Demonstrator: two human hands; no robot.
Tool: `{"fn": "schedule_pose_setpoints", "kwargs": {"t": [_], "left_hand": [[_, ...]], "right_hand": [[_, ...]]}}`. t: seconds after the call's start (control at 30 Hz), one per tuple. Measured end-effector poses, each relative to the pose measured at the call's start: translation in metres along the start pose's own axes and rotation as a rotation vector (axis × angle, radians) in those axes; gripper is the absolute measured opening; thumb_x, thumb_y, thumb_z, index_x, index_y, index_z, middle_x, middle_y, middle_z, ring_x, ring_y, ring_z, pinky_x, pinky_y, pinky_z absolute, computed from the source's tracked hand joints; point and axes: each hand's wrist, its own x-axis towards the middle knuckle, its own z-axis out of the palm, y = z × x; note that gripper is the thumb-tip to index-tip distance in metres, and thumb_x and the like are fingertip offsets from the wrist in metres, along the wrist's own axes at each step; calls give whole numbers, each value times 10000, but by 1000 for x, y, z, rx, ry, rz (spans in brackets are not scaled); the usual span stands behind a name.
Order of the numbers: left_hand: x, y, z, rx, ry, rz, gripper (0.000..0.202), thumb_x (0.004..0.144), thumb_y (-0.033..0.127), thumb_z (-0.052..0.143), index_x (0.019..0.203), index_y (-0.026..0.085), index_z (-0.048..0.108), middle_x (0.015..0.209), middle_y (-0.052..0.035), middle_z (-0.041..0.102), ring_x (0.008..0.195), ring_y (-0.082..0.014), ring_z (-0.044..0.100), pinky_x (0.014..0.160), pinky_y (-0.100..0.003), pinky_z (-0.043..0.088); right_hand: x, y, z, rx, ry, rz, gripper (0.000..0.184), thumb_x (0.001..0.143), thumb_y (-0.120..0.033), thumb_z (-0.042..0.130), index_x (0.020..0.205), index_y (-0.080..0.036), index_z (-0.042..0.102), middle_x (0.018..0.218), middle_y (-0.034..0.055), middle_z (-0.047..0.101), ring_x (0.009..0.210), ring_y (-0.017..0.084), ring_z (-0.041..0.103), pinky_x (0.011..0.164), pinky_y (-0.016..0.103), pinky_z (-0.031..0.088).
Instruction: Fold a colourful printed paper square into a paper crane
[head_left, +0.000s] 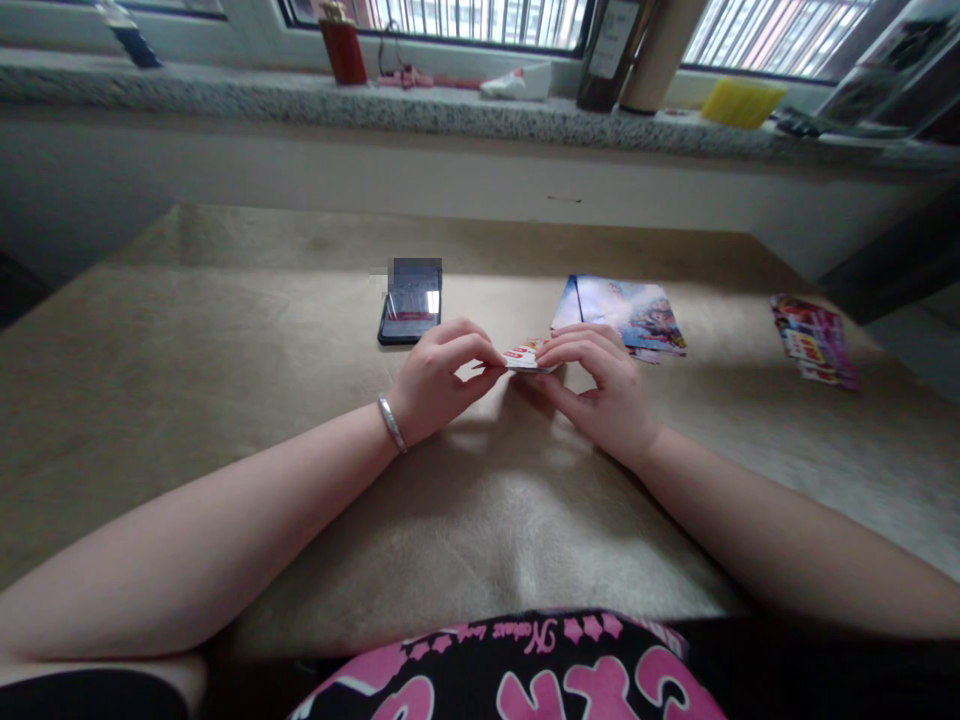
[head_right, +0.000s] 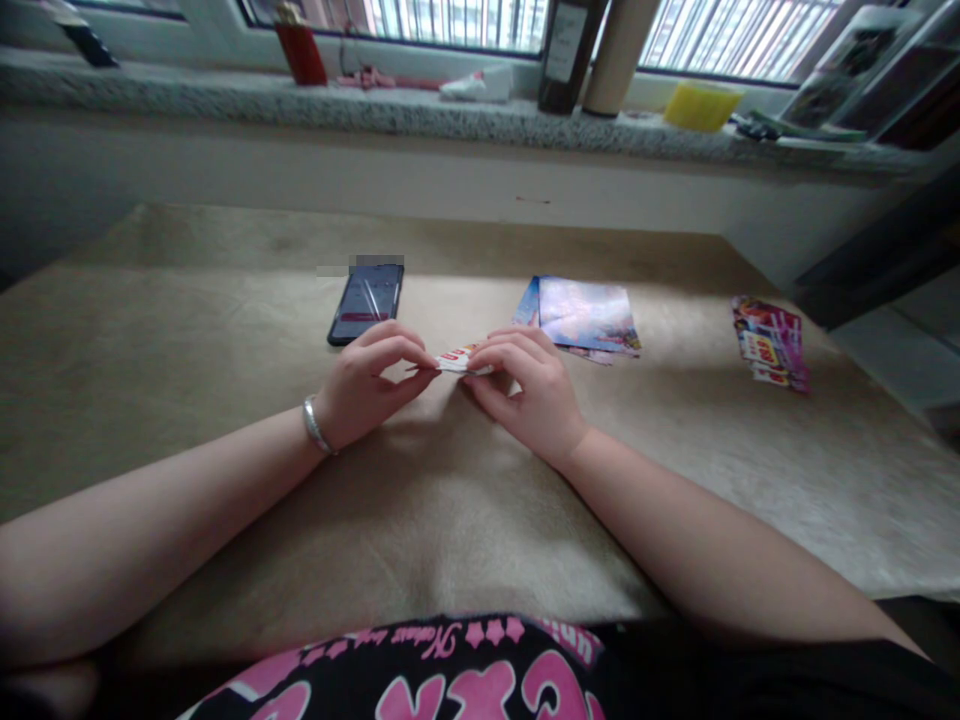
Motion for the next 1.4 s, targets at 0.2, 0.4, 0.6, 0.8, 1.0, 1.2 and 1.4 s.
{"fn": "schedule_pose_setpoints", "kwargs": {"t": [0.2,0.4,0.6,0.8,1.0,1.2,1.4], "left_hand": [[0,0,0,-15,-2,0,32,813,152,647,786,156,629,774,-9,584,704,-92,566,648,-210,493],[1,1,0,-26,-13,21,35,799,136,648,777,144,621,774,-20,589,707,-99,566,655,-215,497],[0,1,1,61,-35,62,47,815,209,659,790,172,643,774,-15,611,710,-111,566,671,-240,482],[1,2,-1,124,-57,90,78,824,223,639,754,190,643,753,-2,632,687,-109,564,679,-254,451],[1,5,-2,178,-79,97,64,829,222,618,773,199,638,767,0,649,691,-114,559,691,-259,435],[3,8,-3,311,-128,163,87,846,273,605,778,238,646,775,22,676,722,-133,552,740,-290,414],[3,8,-2,290,-104,178,109,835,250,600,732,228,628,738,22,662,705,-132,541,729,-282,417]], "right_hand": [[0,0,-1,-12,0,-8,72,805,-198,649,847,-249,622,860,29,700,898,204,630,852,409,487],[0,0,0,-1,1,-16,85,796,-157,649,809,-237,621,845,35,699,912,206,624,855,406,487],[1,-3,1,21,-8,-40,99,792,-145,649,801,-242,630,823,24,702,903,202,625,848,397,498],[-1,-3,2,17,-32,-25,78,785,-176,645,810,-246,623,828,13,702,925,208,623,862,408,497],[0,-3,2,34,-48,-28,79,779,-173,641,787,-250,623,830,8,704,938,205,616,882,413,493],[2,-6,2,13,-62,-46,75,781,-188,644,759,-259,632,802,7,687,928,206,616,852,402,505],[1,-8,2,35,-84,-16,86,763,-167,623,771,-252,615,811,11,682,946,210,613,865,409,502]]}}
